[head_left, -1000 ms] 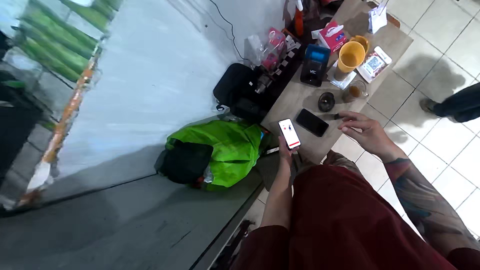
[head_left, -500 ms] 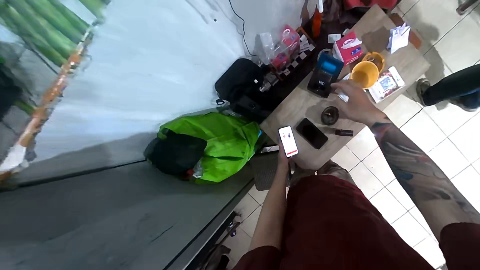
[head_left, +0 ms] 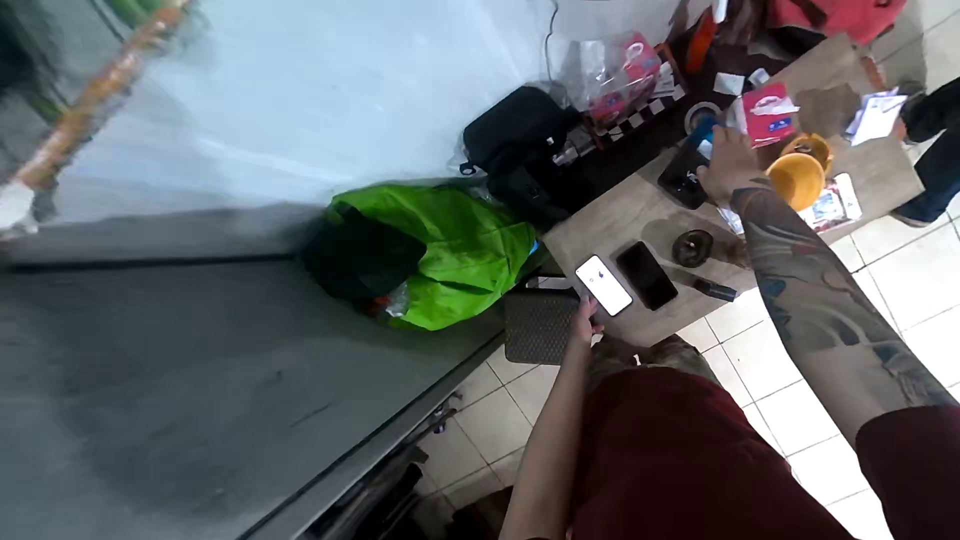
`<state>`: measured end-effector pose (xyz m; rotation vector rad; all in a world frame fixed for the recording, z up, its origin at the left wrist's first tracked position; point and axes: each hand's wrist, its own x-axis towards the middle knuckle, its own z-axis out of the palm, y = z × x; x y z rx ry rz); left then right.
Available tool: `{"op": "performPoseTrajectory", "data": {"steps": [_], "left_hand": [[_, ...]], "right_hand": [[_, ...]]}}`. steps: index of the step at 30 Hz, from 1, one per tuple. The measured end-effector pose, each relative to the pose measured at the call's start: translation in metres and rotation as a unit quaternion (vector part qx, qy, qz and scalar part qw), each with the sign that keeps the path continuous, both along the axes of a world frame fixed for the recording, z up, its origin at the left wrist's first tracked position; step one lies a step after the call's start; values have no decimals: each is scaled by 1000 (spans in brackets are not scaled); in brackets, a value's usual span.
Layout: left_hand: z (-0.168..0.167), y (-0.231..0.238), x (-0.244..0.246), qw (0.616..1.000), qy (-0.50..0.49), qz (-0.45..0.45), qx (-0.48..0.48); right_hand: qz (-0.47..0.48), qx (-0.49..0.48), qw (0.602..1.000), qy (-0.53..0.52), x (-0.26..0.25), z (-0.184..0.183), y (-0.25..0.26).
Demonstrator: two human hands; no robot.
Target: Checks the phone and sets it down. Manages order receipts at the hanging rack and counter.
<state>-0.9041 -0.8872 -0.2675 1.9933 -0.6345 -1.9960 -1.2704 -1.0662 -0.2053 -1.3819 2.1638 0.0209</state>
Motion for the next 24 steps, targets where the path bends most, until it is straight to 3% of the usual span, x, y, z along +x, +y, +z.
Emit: {"op": "performPoseTrajectory", "data": {"steps": [3,7,13,20,24], "left_hand": [[-5,2,8,999,-17,29,-6],[-8,-1,35,992,-64,20,-111],[17,-67,28,975,-78,-7,-209],[39,-157,-42,927,-138,-213,-277],[39,-191,-106,860,-123,-348,-352]], "right_hand": [[12,32,999,41,0,-1,-4],[19,66,996,57,1,3,-14],[32,58,996,55,-11,-2,-21],[65,64,994,56,-28,-4,-28],[20,55,998,11,-43,7,-25]]}}
